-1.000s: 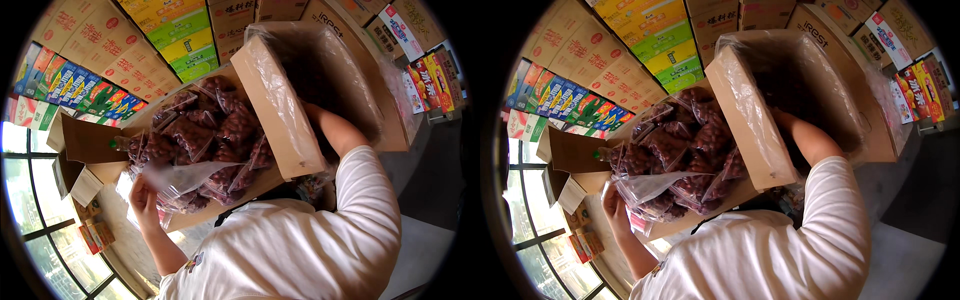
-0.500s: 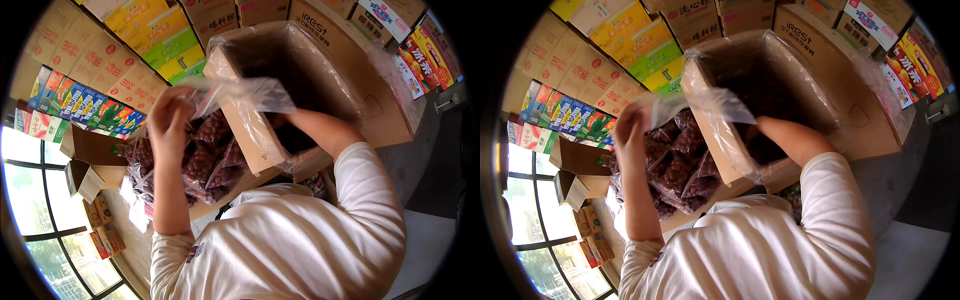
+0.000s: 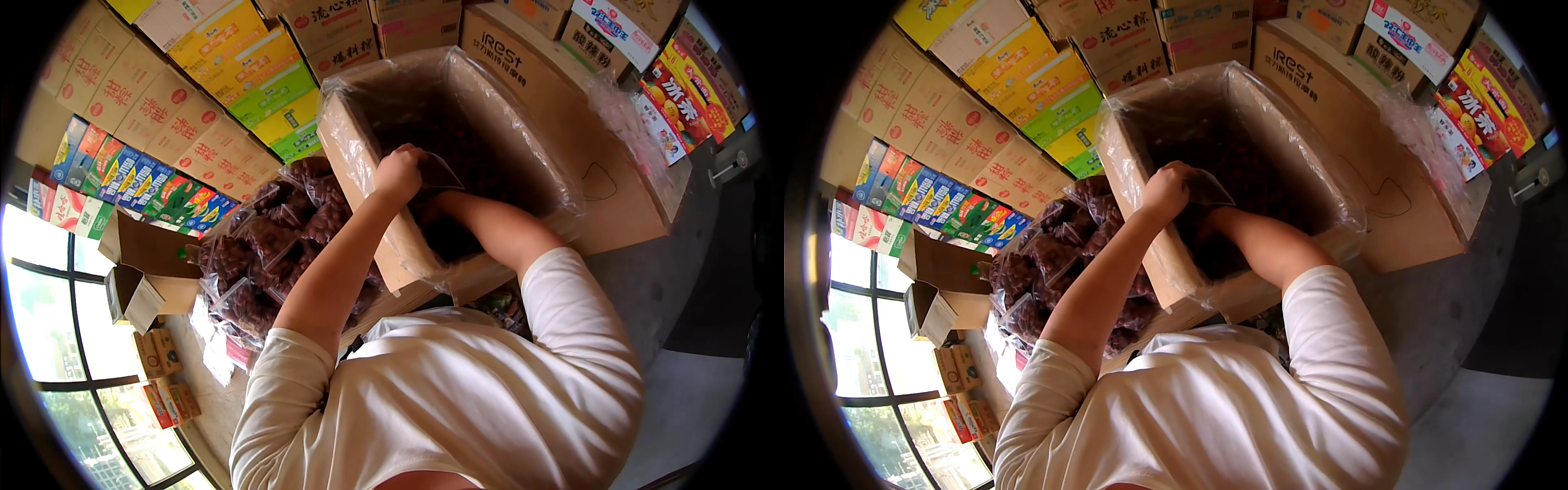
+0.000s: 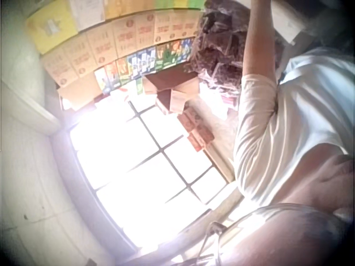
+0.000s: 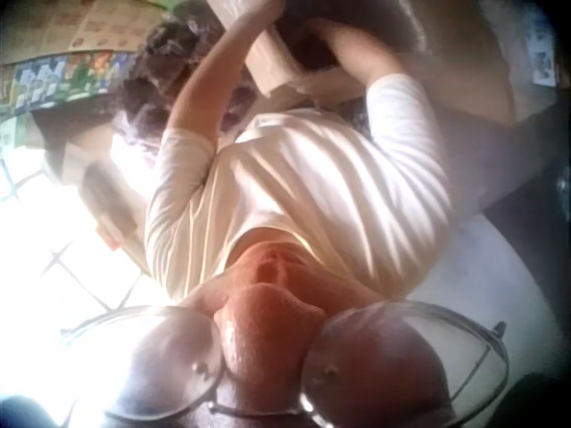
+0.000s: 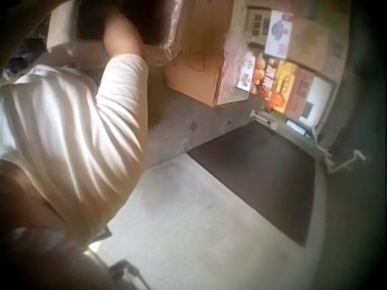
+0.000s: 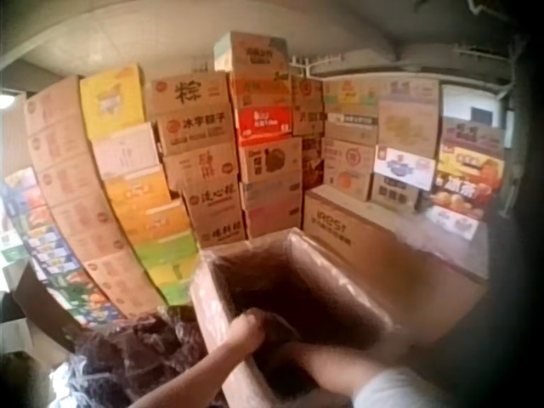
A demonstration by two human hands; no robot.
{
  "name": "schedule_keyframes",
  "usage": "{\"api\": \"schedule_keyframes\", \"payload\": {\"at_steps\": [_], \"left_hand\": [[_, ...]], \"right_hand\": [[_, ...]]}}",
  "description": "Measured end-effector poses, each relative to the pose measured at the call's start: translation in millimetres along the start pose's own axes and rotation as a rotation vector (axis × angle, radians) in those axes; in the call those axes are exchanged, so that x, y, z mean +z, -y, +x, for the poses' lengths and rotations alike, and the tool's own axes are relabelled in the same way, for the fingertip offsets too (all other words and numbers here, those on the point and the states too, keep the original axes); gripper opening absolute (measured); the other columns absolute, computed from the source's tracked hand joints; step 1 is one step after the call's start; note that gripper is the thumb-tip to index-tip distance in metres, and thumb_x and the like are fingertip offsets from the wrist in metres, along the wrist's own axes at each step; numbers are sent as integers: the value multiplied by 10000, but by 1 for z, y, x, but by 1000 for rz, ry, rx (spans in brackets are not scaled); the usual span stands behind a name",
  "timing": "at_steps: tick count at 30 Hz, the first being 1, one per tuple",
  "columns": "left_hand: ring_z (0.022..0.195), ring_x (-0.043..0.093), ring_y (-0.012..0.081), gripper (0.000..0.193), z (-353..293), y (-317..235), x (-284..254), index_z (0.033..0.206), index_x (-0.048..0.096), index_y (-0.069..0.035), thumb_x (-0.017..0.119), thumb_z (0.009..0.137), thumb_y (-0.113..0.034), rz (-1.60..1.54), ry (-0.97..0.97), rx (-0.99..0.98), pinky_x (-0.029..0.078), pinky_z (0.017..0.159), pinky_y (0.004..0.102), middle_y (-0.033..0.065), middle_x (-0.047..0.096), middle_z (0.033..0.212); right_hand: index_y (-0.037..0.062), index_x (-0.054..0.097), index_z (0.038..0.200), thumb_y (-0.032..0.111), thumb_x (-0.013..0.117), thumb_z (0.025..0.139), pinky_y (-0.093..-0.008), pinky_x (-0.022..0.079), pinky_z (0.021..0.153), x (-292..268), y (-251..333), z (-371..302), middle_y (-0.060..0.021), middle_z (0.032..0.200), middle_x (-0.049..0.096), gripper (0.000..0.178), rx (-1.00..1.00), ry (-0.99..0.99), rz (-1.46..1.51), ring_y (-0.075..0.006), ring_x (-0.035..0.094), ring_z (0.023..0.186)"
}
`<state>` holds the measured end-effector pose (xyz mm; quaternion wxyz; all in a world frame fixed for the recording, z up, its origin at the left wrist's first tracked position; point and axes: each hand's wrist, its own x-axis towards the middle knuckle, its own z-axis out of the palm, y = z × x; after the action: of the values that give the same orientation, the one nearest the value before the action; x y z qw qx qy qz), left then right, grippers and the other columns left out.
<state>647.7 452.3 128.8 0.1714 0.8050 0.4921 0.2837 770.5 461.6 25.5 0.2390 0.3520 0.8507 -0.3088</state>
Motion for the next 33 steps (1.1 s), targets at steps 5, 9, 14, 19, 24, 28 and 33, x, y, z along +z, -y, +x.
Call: {"api": "schedule_keyframes", "payload": {"at_steps": [5,9,14,19,24,28,33], "left_hand": [[894,612,291,261,1,0,1,865,677,-121,533,670,-22,181,121,-8,487,773,386,85,641,950],[888,617,273,229,3,1,1,843,675,-127,551,669,-44,199,121,-22,487,762,377,70,643,935],[881,619,267,204,2,4,1,827,674,-128,555,677,-56,220,67,-40,489,760,374,69,646,928],[872,619,273,164,4,3,3,792,666,-123,554,688,-65,247,73,-49,488,750,378,79,642,896],[852,618,275,115,7,5,8,758,648,-105,568,682,-74,254,75,-72,491,736,375,89,634,862],[842,619,274,110,7,3,6,735,643,-115,572,663,-72,243,70,-72,493,728,378,82,640,854],[811,622,278,121,6,6,8,703,643,-136,568,636,-70,275,45,-87,495,710,386,68,647,829]], "right_hand": [[119,296,1417,480,679,643,-382,180,1113,18,-21,20,-162,1459,279,936,-124,-76,86,-298,226,1357],[108,320,1402,456,692,636,-370,163,1119,26,-28,24,-130,1475,256,920,-114,-202,46,-287,189,1368],[103,310,1406,443,695,643,-362,159,1117,3,-11,7,-115,1476,259,920,-300,-165,137,-279,199,1362],[104,377,1372,404,663,711,-365,187,1101,2,-10,1,-116,1438,333,781,-206,-48,122,-255,258,1336],[95,433,1333,392,635,752,-370,220,1083,11,-13,6,-125,1396,395,684,-189,-56,120,-250,323,1300],[87,464,1308,392,615,776,-373,243,1070,38,-41,45,-131,1365,435,631,-250,-26,108,-250,369,1270],[80,479,1295,399,597,794,-382,262,1059,45,-49,63,-134,1340,467,605,-310,-40,36,-256,404,1247]]}}
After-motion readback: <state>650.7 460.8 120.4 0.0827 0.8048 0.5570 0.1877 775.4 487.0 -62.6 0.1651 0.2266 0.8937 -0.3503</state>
